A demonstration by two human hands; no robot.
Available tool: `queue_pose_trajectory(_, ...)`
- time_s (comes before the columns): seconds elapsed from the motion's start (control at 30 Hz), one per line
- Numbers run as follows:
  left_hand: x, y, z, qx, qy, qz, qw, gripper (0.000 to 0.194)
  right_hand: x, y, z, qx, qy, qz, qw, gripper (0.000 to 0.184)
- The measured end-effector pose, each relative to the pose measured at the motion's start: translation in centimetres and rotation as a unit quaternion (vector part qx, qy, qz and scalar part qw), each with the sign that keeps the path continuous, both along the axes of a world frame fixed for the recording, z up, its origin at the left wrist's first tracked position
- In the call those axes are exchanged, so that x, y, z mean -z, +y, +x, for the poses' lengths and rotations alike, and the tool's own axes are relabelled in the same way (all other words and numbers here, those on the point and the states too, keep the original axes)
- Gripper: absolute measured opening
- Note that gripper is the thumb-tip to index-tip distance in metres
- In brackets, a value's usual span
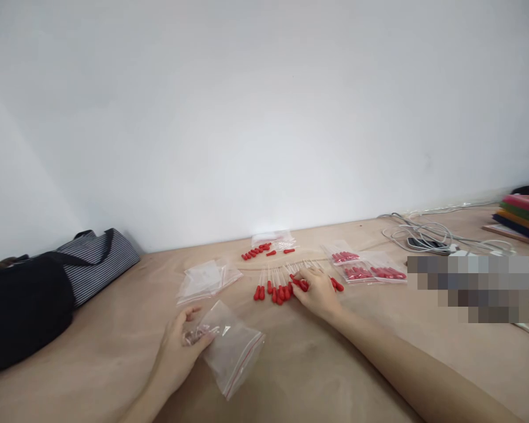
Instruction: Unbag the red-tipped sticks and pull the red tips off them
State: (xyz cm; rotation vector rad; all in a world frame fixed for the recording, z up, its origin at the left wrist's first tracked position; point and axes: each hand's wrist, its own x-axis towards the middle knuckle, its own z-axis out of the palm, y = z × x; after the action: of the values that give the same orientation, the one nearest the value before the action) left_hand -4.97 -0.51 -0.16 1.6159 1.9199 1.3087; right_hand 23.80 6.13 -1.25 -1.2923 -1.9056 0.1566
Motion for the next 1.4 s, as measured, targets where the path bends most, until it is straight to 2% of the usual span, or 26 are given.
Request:
queue_pose_trajectory(0.1,-0.4,0.2,0.1,-0.044,-0.094,0.013,0.994,0.066,-0.1,-0.5,-0.3,0.028,-0.069,0.002,0.997,0.008)
queue_pose_trajectory(0.23,-0.9,0.4,0.3,-0.063,-0.187,0.024,0.980,0.057,0.1,-1.1,-0.4,0.033,-0.106,-0.008,0.994,0.014)
queue_pose_trajectory(0.4,-1.7,1.5,-1.4,-0.083,-0.216,0.047,0.972,0.059,1.1,-1.9,0.2,0.021,-0.097,0.061,0.993,0.016)
queue_pose_trajectory(0.5,-3.0,3.6,-4.1,-0.131,-0.144,0.032,0.980,0.059,1.9,-2.6,1.2,0.025,-0.072,0.139,0.987,0.014)
queue_pose_trajectory(0.57,-3.9,5.6,-6.0,-0.137,-0.039,0.004,0.990,0.058,2.4,-3.1,2.1,0.010,-0.065,0.175,0.982,0.014)
queue_pose_trajectory(0.6,-4.3,6.6,-6.7,-0.125,0.042,-0.008,0.991,0.058,2.6,-3.3,2.6,0.005,-0.065,0.184,0.981,0.014)
queue_pose_trajectory(0.63,-4.5,7.7,-7.4,-0.119,0.125,-0.023,0.985,0.057,2.7,-3.5,3.0,0.003,-0.068,0.185,0.980,0.015)
queue_pose_trajectory(0.67,-4.6,8.6,-7.8,-0.120,0.169,-0.031,0.978,0.055,2.7,-3.6,3.4,0.004,-0.072,0.181,0.981,0.015)
queue_pose_trajectory(0.77,-3.8,10.2,-7.6,-0.124,0.240,-0.057,0.961,0.045,2.5,-3.6,4.3,0.017,-0.081,0.154,0.985,0.016)
queue_pose_trajectory(0.87,-1.5,9.7,-5.8,-0.075,0.276,-0.102,0.953,0.040,2.3,-3.3,4.4,0.023,-0.082,0.134,0.987,0.014)
queue_pose_trajectory(0.97,0.5,8.4,-4.1,-0.039,0.306,-0.162,0.937,0.053,2.4,-3.2,4.2,0.017,-0.082,0.120,0.989,0.015)
queue_pose_trajectory(1.03,1.1,8.0,-3.7,-0.027,0.341,-0.213,0.915,0.061,2.4,-3.3,4.0,0.013,-0.083,0.111,0.990,0.015)
queue_pose_trajectory(1.1,1.1,8.0,-4.1,-0.021,0.368,-0.242,0.897,0.063,2.4,-3.6,4.1,0.012,-0.085,0.108,0.990,0.015)
queue_pose_trajectory(1.27,0.0,8.5,-6.1,-0.026,0.387,-0.227,0.893,0.062,2.4,-3.7,5.2,0.034,-0.095,0.116,0.988,0.014)
queue_pose_trajectory(1.33,-0.5,8.6,-5.6,-0.043,0.400,-0.195,0.894,0.056,2.4,-3.5,6.0,0.049,-0.099,0.117,0.987,0.014)
queue_pose_trajectory(1.4,-0.9,8.7,-4.0,-0.051,0.427,-0.141,0.892,0.050,2.4,-3.2,7.0,0.064,-0.097,0.118,0.986,0.015)
